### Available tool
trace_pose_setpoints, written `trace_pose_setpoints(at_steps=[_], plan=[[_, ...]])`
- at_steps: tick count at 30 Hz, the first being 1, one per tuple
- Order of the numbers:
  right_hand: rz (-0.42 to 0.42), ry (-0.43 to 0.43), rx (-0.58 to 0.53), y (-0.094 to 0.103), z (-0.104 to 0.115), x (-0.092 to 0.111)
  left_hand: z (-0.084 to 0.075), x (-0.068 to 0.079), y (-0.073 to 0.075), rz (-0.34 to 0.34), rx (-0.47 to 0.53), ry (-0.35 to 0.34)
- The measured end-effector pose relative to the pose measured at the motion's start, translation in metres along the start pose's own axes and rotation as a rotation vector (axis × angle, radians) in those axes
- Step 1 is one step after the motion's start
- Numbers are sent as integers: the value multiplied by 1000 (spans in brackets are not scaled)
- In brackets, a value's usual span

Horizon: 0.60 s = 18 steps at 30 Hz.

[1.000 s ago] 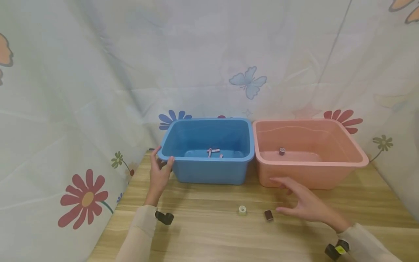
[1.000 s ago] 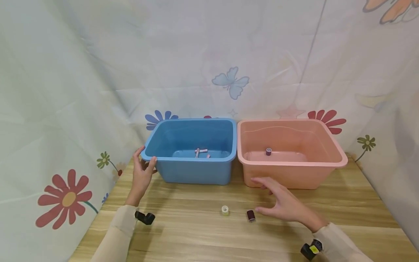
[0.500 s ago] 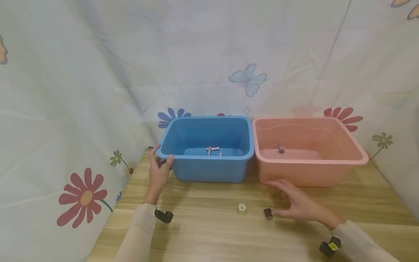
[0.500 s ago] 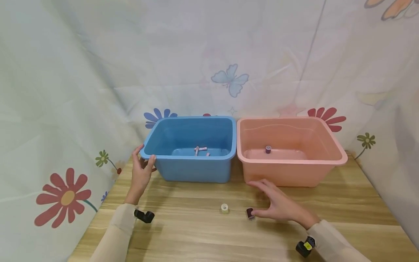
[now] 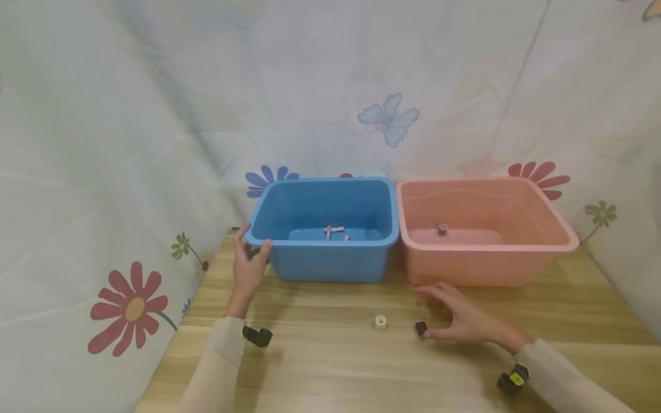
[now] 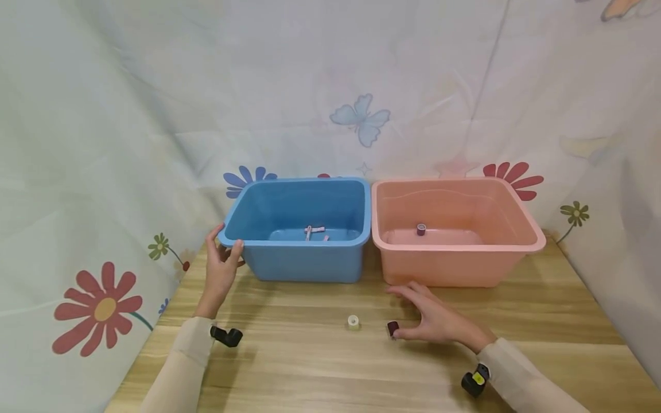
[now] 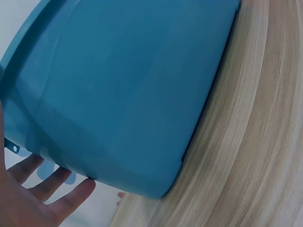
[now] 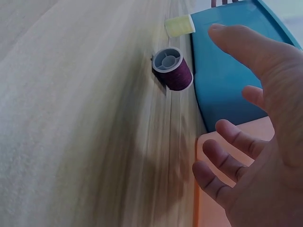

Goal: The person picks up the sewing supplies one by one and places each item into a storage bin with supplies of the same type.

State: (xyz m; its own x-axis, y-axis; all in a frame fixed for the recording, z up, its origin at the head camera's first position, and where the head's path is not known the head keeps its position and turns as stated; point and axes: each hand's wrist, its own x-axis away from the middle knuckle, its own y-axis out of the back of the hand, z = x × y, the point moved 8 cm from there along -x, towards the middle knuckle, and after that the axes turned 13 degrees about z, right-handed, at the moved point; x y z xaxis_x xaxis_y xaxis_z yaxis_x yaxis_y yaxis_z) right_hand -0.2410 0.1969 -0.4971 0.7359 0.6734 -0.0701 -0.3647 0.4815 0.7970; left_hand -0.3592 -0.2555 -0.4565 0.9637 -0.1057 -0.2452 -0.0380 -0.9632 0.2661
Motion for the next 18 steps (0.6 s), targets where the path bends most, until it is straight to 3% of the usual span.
trace_pose_setpoints(at_steps=[9, 18], plan=[[29, -12, -45, -3, -7, -2, -21, 4, -3, 22, -2, 2], [53, -45, -38, -10, -11, -1, 5, -3, 1, -1, 5, 1]])
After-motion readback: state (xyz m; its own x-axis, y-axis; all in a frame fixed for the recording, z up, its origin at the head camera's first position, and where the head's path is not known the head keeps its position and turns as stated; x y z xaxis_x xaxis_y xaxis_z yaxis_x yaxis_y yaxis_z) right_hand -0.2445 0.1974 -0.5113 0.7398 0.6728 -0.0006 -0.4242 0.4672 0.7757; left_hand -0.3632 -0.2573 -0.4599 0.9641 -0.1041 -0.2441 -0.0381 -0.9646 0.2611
